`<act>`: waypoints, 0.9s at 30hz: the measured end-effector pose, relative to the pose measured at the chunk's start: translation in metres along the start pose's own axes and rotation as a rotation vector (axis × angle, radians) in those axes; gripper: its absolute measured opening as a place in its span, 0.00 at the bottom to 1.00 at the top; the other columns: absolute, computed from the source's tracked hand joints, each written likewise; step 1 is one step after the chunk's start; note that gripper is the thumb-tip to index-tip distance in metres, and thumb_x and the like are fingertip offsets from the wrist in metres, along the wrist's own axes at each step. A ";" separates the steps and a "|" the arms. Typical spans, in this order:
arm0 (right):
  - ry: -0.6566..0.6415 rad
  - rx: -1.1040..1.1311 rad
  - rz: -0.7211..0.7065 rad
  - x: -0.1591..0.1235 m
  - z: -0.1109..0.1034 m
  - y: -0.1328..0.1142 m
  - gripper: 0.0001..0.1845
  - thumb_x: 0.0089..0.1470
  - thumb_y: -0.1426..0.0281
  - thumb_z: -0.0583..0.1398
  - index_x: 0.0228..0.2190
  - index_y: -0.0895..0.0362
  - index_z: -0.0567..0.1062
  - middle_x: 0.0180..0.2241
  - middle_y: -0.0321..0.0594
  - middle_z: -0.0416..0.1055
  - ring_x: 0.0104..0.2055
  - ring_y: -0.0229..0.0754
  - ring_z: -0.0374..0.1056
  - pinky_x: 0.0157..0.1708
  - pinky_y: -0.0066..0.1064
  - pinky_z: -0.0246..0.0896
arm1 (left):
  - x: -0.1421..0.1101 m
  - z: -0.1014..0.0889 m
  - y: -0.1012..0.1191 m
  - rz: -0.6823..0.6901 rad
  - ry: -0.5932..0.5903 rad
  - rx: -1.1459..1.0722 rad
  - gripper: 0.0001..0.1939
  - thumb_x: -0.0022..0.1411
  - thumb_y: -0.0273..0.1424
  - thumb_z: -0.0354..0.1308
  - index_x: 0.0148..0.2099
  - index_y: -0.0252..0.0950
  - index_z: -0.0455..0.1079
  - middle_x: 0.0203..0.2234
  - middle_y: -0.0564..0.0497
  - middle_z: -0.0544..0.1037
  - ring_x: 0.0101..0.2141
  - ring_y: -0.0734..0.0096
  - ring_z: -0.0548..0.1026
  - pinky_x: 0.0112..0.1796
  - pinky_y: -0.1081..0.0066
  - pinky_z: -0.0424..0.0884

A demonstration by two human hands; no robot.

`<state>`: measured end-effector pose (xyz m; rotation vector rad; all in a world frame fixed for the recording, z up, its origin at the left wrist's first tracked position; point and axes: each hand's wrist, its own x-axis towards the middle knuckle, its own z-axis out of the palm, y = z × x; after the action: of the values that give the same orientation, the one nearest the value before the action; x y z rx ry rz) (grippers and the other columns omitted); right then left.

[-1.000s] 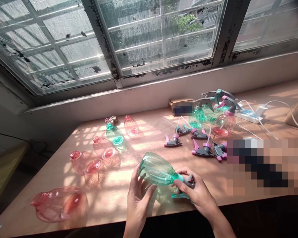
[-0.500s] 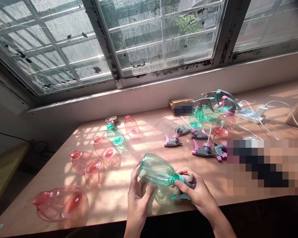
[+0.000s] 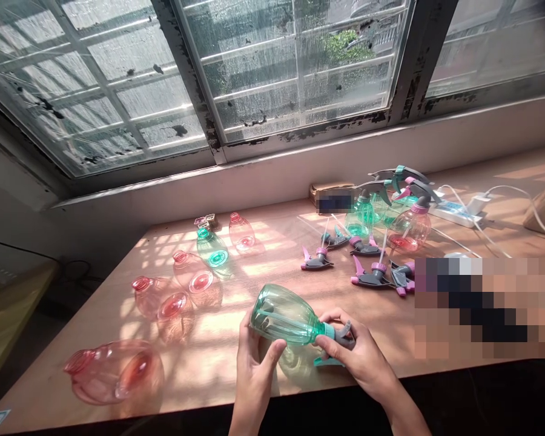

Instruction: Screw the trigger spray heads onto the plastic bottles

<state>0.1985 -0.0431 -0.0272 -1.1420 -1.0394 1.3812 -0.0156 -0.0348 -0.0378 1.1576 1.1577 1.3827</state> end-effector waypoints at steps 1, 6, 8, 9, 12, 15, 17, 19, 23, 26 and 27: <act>-0.002 0.007 0.002 0.000 0.000 0.000 0.25 0.52 0.48 0.74 0.40 0.52 0.77 0.27 0.31 0.78 0.29 0.44 0.77 0.37 0.37 0.70 | 0.001 0.000 -0.001 -0.004 0.015 0.005 0.40 0.63 0.46 0.72 0.73 0.48 0.62 0.68 0.41 0.73 0.68 0.42 0.70 0.66 0.49 0.67; -0.002 0.063 -0.002 0.000 0.000 -0.001 0.27 0.57 0.44 0.70 0.42 0.53 0.74 0.27 0.33 0.79 0.27 0.44 0.77 0.34 0.36 0.72 | 0.000 0.002 0.010 0.008 -0.045 0.033 0.38 0.66 0.42 0.71 0.73 0.53 0.62 0.74 0.46 0.64 0.71 0.45 0.65 0.69 0.51 0.63; 0.002 0.073 -0.011 0.000 0.000 -0.002 0.26 0.61 0.43 0.66 0.42 0.53 0.74 0.26 0.34 0.78 0.27 0.44 0.76 0.32 0.36 0.72 | -0.001 0.004 0.017 -0.010 -0.096 0.004 0.36 0.70 0.40 0.68 0.74 0.59 0.59 0.78 0.52 0.57 0.72 0.50 0.62 0.70 0.53 0.62; 0.004 0.076 -0.017 0.000 0.000 -0.003 0.26 0.63 0.42 0.64 0.41 0.52 0.74 0.25 0.34 0.78 0.26 0.44 0.76 0.32 0.36 0.72 | -0.001 0.005 0.020 -0.022 -0.109 -0.018 0.35 0.71 0.39 0.67 0.74 0.61 0.59 0.78 0.54 0.56 0.72 0.51 0.63 0.69 0.54 0.63; 0.003 0.090 -0.038 0.000 0.000 -0.004 0.25 0.65 0.42 0.61 0.40 0.51 0.75 0.26 0.35 0.79 0.26 0.43 0.74 0.31 0.34 0.72 | 0.001 0.007 0.021 -0.049 -0.090 -0.066 0.34 0.70 0.39 0.68 0.73 0.61 0.62 0.73 0.53 0.67 0.69 0.53 0.68 0.66 0.57 0.68; 0.010 0.121 -0.051 0.001 0.001 -0.004 0.25 0.65 0.42 0.62 0.39 0.51 0.76 0.26 0.37 0.79 0.27 0.43 0.74 0.30 0.32 0.72 | 0.001 0.008 0.017 -0.029 -0.052 -0.101 0.32 0.66 0.36 0.71 0.68 0.59 0.67 0.68 0.51 0.73 0.67 0.55 0.71 0.62 0.61 0.72; 0.019 0.150 -0.063 0.000 0.002 -0.004 0.24 0.65 0.43 0.62 0.38 0.51 0.77 0.26 0.37 0.79 0.27 0.43 0.75 0.29 0.31 0.72 | -0.003 0.008 0.016 -0.003 -0.041 -0.135 0.30 0.64 0.36 0.73 0.65 0.57 0.70 0.66 0.50 0.73 0.65 0.54 0.72 0.58 0.64 0.75; 0.034 0.159 -0.082 -0.003 0.003 -0.004 0.23 0.65 0.44 0.62 0.38 0.52 0.78 0.25 0.36 0.79 0.25 0.44 0.75 0.27 0.31 0.72 | -0.012 0.007 0.017 -0.012 -0.014 -0.155 0.31 0.62 0.37 0.75 0.64 0.57 0.69 0.65 0.49 0.74 0.64 0.54 0.73 0.55 0.64 0.77; 0.105 -0.033 -0.186 -0.023 0.000 -0.010 0.22 0.69 0.48 0.59 0.36 0.52 0.80 0.22 0.34 0.76 0.23 0.44 0.74 0.26 0.31 0.72 | -0.033 -0.001 0.030 -0.030 0.000 -0.143 0.39 0.54 0.50 0.78 0.63 0.52 0.67 0.60 0.45 0.80 0.63 0.45 0.74 0.56 0.57 0.75; 0.053 -0.402 -0.538 -0.045 -0.005 -0.020 0.12 0.72 0.61 0.59 0.40 0.50 0.82 0.26 0.34 0.79 0.25 0.43 0.75 0.27 0.30 0.68 | -0.040 -0.006 0.046 0.015 -0.015 -0.178 0.43 0.48 0.67 0.70 0.57 0.45 0.73 0.63 0.41 0.78 0.66 0.35 0.70 0.61 0.49 0.70; 0.005 -0.501 -0.655 -0.053 -0.005 -0.025 0.09 0.71 0.65 0.60 0.41 0.49 0.81 0.27 0.34 0.80 0.26 0.43 0.75 0.29 0.31 0.67 | -0.040 -0.005 0.053 -0.001 -0.008 -0.202 0.43 0.49 0.69 0.67 0.55 0.43 0.75 0.65 0.40 0.77 0.66 0.34 0.69 0.62 0.48 0.68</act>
<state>0.2098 -0.0931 0.0016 -1.0072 -1.6310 0.6121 -0.0212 -0.0800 0.0107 1.0169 0.9876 1.4570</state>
